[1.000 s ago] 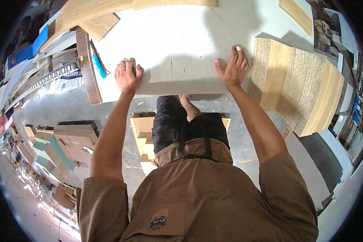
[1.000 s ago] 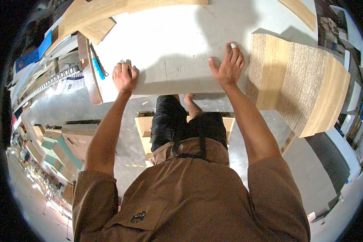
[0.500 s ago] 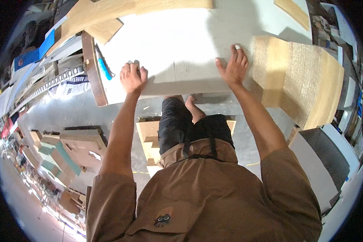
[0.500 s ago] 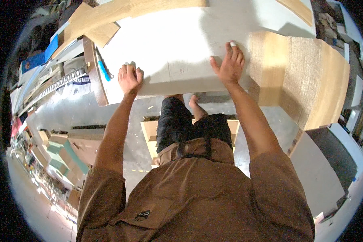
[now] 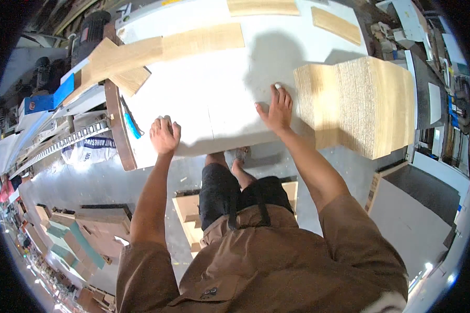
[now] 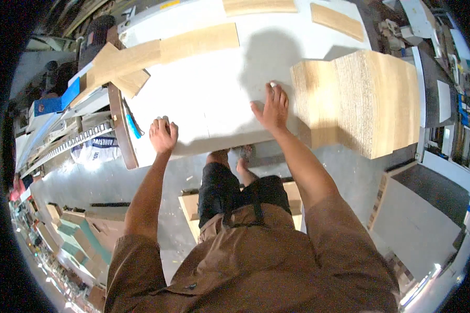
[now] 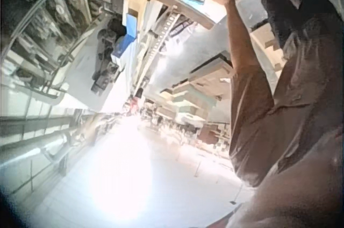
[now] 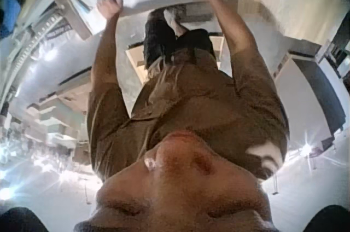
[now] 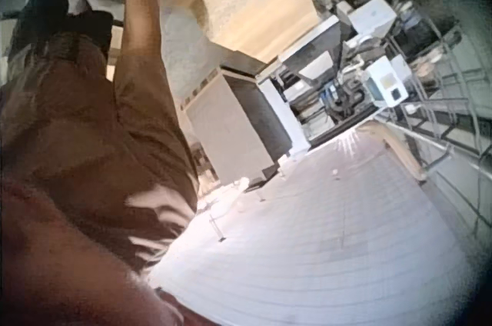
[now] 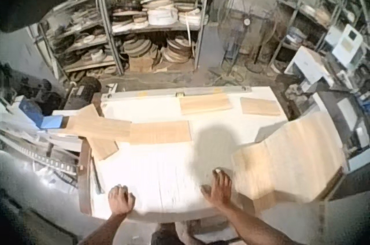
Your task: The recorder is inspecting, stacking, and marking small wooden blocks at a workbench in a furniture factory.
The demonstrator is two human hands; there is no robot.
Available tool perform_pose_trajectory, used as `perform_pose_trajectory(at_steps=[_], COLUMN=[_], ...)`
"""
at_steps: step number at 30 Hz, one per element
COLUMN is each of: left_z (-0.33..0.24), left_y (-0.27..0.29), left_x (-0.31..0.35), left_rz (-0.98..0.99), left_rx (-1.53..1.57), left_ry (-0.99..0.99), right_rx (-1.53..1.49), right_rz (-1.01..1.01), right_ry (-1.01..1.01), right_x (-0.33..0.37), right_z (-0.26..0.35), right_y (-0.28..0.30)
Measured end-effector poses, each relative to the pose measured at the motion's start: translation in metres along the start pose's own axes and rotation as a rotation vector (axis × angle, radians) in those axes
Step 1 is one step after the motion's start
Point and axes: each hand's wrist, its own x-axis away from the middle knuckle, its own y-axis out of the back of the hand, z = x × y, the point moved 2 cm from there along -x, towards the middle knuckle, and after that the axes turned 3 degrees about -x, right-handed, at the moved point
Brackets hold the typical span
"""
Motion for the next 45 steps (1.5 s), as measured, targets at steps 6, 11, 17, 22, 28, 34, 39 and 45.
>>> perform_pose_trajectory(at_steps=[6,11,17,22,28,34,39,45], left_z=[-0.033,-0.075,-0.071,-0.063,-0.072,-0.076,-0.075,-0.07], left_y=[0.022,-0.014,-0.011,-0.021,-0.018,-0.02,-0.017,-0.035], left_x=[-0.03,-0.027,-0.01,-0.006,-0.013,-0.009,-0.01,-0.008], left_rz=[0.437,0.824,0.64,0.584,0.571,0.582,0.605,0.571], left_rx=[1.166,1.303,1.088,1.062,0.987,0.92,0.856,0.925], left_ry=[1.308,1.362,1.265,1.252,1.344,1.418,1.394,1.26], right_rx=[-0.561,-1.225,-1.272,-1.165,-1.088,-1.05,-1.053,-0.99], right_rz=[0.086,0.359,0.503,0.444,0.448,0.426,0.407,0.45], right_ry=[-0.464,-1.121,-1.23,-1.302,-1.279,-1.229,-1.235,-1.201], right_x=[-0.018,-0.012,0.001,-0.004,-0.005,-0.003,-0.002,-0.004], right_z=[0.034,0.027,0.047,0.06,0.056,0.053,0.057,0.05], right_y=[0.025,-0.026,-0.027,-0.023,-0.026,-0.029,-0.025,-0.026])
